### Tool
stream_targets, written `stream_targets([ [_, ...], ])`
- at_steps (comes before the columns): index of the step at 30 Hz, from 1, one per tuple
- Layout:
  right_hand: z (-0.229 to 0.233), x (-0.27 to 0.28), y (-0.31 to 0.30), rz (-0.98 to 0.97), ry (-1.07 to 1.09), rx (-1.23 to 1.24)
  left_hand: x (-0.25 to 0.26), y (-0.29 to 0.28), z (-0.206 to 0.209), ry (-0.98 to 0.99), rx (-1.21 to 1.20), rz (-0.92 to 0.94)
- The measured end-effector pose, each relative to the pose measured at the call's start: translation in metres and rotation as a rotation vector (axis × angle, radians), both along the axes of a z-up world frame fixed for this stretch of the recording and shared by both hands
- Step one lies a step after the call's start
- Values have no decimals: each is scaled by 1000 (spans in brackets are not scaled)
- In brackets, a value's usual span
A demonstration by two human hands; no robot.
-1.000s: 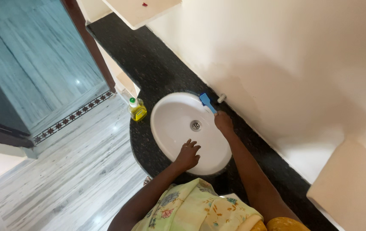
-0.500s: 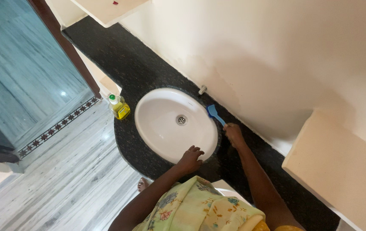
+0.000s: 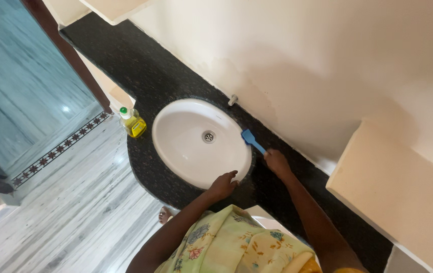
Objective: The person scrubs the interior of a white bathroom sink using a blue scrub brush. They move the brush in circular motions across the basin and around the drain, then rinse the brush under running water from the faucet.
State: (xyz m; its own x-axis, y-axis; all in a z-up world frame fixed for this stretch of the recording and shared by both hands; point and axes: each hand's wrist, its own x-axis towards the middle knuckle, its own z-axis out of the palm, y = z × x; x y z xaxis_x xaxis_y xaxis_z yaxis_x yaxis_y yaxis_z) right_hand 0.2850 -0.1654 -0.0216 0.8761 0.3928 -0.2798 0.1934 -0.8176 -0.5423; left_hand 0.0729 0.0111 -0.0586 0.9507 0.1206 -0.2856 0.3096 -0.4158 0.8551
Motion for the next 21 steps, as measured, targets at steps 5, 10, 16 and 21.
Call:
stream_targets([
  [5,-9,-77,-65,-8,71,12,4,-25,6,-372,135,-159],
  [10,-17,-87,-24,-40,-48,-56,21,-45,5,-466,254,-312],
  [16,-13,-16,10,9,-114,-113,44,-36,72,-121,388,-276],
  [21,-18,-45,-46,98,-70,-154,41,-41,64,-836,705,-146],
])
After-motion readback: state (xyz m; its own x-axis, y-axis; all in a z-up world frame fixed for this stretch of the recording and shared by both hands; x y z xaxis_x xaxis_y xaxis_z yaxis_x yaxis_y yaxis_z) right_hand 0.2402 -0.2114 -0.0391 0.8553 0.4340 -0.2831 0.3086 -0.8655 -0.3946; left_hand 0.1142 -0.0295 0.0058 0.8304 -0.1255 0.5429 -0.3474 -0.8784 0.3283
